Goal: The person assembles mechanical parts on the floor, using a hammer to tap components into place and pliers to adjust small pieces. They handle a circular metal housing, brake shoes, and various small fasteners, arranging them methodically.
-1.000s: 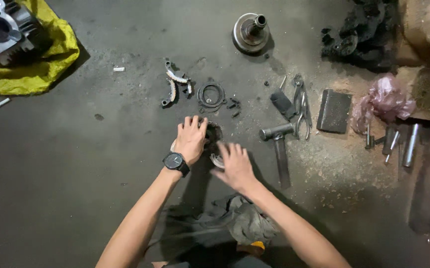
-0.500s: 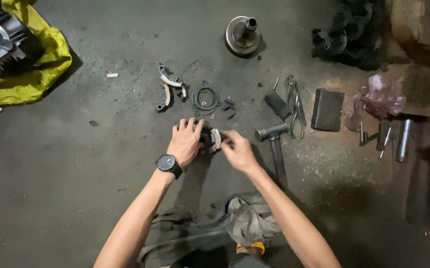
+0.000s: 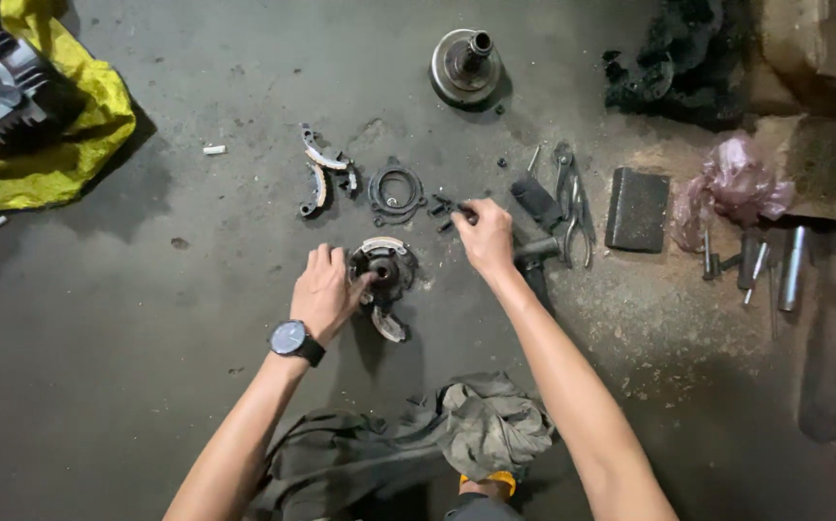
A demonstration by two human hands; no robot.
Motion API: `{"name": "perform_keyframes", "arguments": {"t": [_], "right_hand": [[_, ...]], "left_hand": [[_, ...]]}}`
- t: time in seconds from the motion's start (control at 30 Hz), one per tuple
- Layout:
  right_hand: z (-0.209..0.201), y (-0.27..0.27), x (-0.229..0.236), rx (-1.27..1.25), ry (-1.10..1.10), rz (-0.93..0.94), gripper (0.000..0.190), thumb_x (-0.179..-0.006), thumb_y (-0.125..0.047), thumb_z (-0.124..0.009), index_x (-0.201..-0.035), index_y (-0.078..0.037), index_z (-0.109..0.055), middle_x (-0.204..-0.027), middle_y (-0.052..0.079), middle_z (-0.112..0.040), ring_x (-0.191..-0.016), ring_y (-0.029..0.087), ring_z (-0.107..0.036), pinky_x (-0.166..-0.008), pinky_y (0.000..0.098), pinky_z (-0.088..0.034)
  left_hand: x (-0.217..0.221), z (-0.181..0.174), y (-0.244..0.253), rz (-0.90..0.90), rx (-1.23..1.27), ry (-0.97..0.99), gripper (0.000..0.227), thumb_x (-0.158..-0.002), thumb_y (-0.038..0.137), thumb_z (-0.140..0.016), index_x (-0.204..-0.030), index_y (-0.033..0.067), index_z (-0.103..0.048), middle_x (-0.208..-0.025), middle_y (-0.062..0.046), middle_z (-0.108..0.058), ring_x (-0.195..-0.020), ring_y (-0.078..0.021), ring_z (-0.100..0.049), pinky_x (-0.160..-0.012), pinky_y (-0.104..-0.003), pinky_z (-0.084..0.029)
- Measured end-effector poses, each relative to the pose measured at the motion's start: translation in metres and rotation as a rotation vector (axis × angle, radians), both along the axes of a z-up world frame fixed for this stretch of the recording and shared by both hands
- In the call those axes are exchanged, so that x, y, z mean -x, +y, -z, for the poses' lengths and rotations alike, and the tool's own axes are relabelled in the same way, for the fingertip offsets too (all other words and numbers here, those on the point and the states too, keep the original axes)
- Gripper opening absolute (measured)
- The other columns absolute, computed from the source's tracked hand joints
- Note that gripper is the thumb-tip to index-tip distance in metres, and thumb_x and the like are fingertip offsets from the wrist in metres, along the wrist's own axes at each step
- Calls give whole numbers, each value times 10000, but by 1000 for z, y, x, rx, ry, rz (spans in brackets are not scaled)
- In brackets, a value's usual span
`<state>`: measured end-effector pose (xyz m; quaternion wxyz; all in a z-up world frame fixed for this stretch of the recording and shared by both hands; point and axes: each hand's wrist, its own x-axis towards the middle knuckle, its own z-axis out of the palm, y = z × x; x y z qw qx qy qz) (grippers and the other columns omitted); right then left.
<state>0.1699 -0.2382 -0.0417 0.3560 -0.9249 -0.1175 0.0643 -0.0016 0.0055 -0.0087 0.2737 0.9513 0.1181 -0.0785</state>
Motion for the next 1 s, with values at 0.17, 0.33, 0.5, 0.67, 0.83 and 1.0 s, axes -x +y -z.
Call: {"name": "perform_keyframes", "arguments": {"t": [0.17, 0.33, 0.5, 0.67, 0.83, 1.0], "right_hand": [[5, 18, -12, 125, 33, -42, 255, -830, -189, -769, -972, 22, -760, -913, 228, -733, -844, 366, -737, -768, 422, -565], [-10, 4, -11, 58, -5, 2, 210, -853, -185, -741, -922, 13, -756, -868, 181, -755, -783, 300, -747, -733, 407, -585], [-38, -9, 16, 9, 124, 67, 170, -870, -166, -714, -896, 1, -733, -827, 127, -755, -735, 218, -723, -698, 376, -590], [-21, -9, 57, -300, 230, 10, 210, -848, -107, -726, -1011, 26, -724, -892, 101, -770, -814, 140, -730, -747, 295, -591], [-10, 9, 74, -231, 299, -26, 237, -878, -99, -721, -1079, 22, -759, -914, 104, -803, -809, 114, -742, -740, 283, -596], [-9, 24, 75, -242, 317, -91, 247, -865, -98, -722, -1080, 23, -736, -914, 106, -797, -827, 128, -768, -737, 283, -614]], "left_hand": [[-7, -29, 37, 163, 91, -93, 769, -776, 249, -800, -1412, -16, -459, -1387, -210, -499, -1239, -409, -492, -969, -494, -463], [-20, -21, 25, 377, -113, 64, 1012, -658, 149, -815, -1533, 92, -311, -1576, -179, -327, -1414, -387, -361, -1070, -547, -394], [-28, 22, -9, 570, -314, -104, 1024, -706, 184, -827, -1564, 130, -270, -1612, -167, -288, -1425, -380, -336, -1035, -617, -370], [-34, -24, -18, 460, -164, 142, 1181, -599, 380, -898, -1537, 3, -288, -1515, -235, -360, -1369, -382, -395, -1057, -564, -386], [-14, 3, -33, 248, -130, 16, 1134, -579, 372, -867, -1501, -55, -362, -1455, -280, -413, -1288, -423, -449, -1005, -538, -417], [-12, 6, -37, 187, -124, -12, 1118, -567, 345, -852, -1492, -68, -380, -1454, -286, -421, -1272, -428, -456, -992, -516, -429]]}}
